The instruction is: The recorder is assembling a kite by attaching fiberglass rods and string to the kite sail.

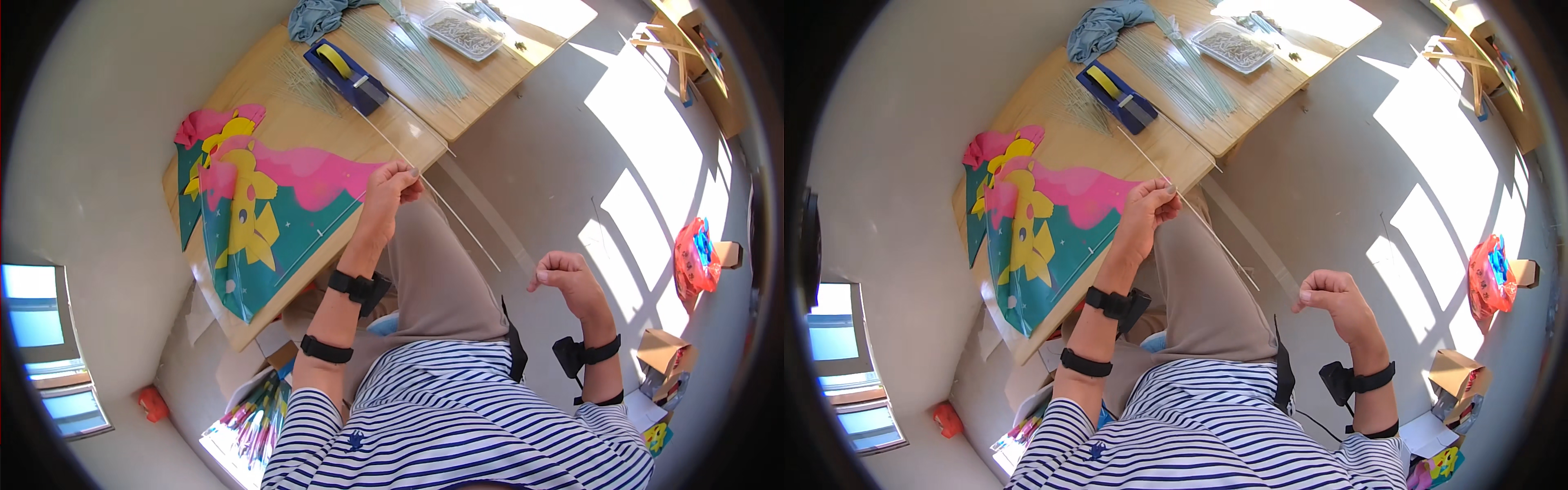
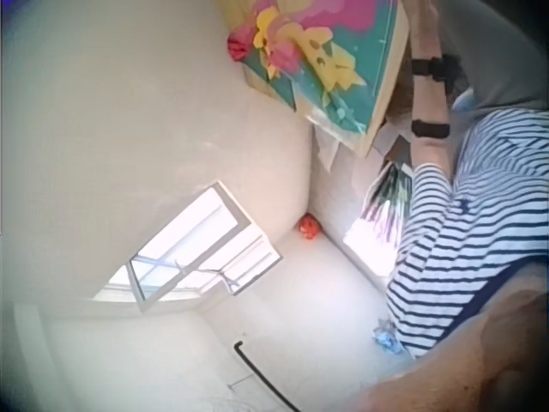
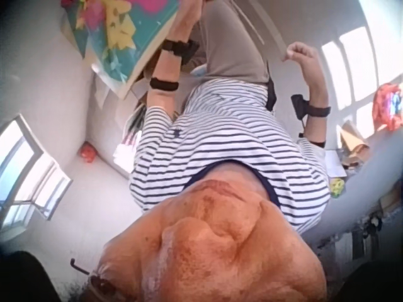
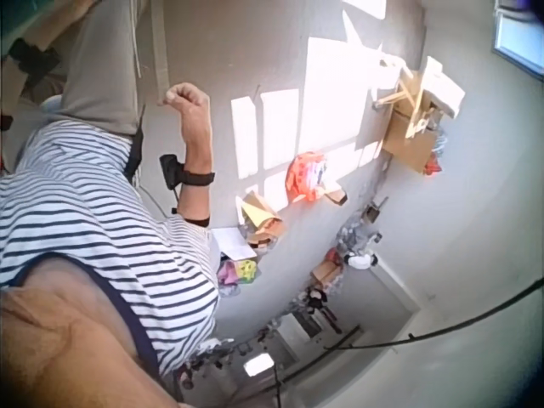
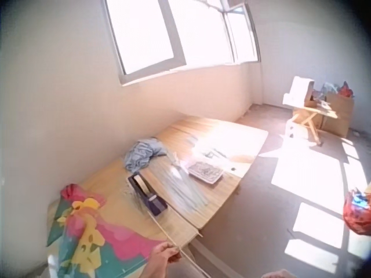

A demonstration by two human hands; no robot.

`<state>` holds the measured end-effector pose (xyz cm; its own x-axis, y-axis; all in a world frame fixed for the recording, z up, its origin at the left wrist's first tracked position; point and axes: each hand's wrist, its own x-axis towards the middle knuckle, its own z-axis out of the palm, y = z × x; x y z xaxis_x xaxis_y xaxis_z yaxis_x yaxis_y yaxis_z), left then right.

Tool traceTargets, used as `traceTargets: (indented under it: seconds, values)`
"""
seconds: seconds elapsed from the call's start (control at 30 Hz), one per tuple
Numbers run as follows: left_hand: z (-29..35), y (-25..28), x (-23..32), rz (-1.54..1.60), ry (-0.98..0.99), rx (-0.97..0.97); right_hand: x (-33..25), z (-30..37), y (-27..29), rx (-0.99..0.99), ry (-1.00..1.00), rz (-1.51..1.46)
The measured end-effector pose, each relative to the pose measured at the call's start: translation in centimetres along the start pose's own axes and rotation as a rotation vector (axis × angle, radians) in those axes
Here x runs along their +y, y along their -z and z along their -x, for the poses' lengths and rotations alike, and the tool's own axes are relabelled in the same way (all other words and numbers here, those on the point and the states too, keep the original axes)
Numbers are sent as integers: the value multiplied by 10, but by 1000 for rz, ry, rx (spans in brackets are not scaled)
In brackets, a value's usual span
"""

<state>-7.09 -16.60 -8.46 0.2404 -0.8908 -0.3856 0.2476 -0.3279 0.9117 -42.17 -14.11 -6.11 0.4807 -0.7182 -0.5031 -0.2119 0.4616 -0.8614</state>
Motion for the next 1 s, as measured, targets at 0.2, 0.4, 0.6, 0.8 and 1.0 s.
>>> traceTargets:
  seconds: [0.2, 0.4, 0.6, 0.8, 1.0]
  values:
    - [-49, 103, 32, -58, -45, 207, 2, -10, 3, -59, -84, -1]
    - [-119, 167, 87, -165, -113, 402, 0, -16, 2, -66, -175, -3]
    - [-178, 200, 91, -305, -141, 548, 1, -21, 1, -66, -228, -32]
    - [-172, 129, 90, -1029, -882, 535, 8, -22, 4, -42, -276, -31]
    - [-163, 97, 114, -1501, -1283, 389, 4, -23, 2, -63, -273, -26]
